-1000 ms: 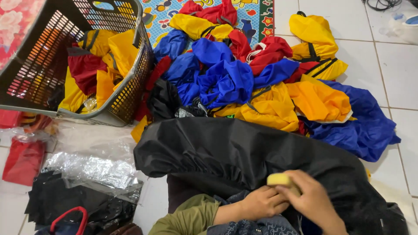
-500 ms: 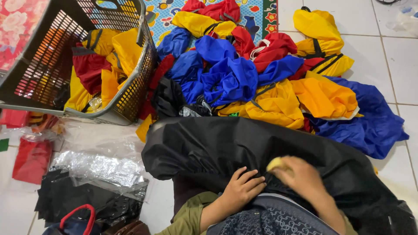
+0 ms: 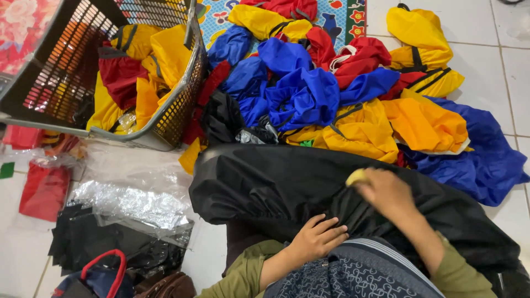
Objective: Folding fabric covers and placing them into plastic bags for packaging while working on the floor.
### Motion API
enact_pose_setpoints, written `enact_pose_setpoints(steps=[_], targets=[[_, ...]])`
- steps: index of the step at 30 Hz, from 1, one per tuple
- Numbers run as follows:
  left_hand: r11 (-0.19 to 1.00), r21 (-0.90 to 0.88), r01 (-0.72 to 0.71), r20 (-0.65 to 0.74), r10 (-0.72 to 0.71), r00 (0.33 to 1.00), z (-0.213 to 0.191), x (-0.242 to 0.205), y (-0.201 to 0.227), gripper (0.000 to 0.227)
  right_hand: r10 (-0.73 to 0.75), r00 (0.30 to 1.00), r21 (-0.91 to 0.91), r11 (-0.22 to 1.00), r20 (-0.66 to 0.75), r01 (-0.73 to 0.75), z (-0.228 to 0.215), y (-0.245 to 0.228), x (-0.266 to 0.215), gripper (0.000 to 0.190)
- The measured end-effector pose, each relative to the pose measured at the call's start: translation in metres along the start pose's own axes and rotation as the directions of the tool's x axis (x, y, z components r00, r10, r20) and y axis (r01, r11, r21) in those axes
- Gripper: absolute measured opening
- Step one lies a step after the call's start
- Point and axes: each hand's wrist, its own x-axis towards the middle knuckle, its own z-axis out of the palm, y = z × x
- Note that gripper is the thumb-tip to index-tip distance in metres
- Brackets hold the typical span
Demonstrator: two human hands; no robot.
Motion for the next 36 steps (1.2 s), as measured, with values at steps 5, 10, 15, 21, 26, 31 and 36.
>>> enact_pose_setpoints(steps=[5, 10, 15, 21, 26, 31, 36], targets=[[0.925, 0.357, 0.132, -0.165, -0.076, 0.983, -0.036, 0.002, 0.009, 0.035, 0.099, 0.917, -0.077, 0.987, -0.386, -0.139, -0.031, -0.006, -0.006, 0.042], [0.931, 0.249, 0.268, -0.215, -0.216, 0.952, -0.055, 0.006, -0.003, 0.024, -0.527, 0.836, 0.031, 0.843, -0.154, 0.537, 0.011, -0.066, 0.002, 0.030], [0.962, 0.144, 0.232, -0.209, -0.199, 0.957, -0.039, -0.006, -0.009, 0.004, -0.317, 0.902, -0.265, 0.934, -0.293, 0.242, 0.019, -0.025, 0.078, 0.041], [0.959, 0.136, 0.249, -0.222, -0.215, 0.951, -0.040, -0.006, -0.012, 0.009, -0.270, 0.875, 0.010, 0.954, -0.402, 0.299, 0.011, -0.104, 0.070, 0.043], [0.967, 0.136, 0.216, -0.185, -0.189, 0.964, -0.043, -0.008, -0.014, 0.004, -0.709, 0.621, -0.061, 0.674, -0.334, 0.736, 0.047, -0.133, 0.100, 0.026], [0.966, 0.056, 0.252, -0.120, -0.244, 0.962, -0.042, -0.022, -0.020, 0.022, -0.092, 0.901, 0.041, 0.992, -0.425, 0.121, 0.060, -0.074, 0.162, 0.044], [0.948, 0.076, 0.308, -0.112, -0.299, 0.948, -0.092, -0.012, -0.028, 0.035, 0.017, 0.893, 0.142, 0.988, -0.449, 0.053, 0.058, -0.071, 0.152, 0.048]])
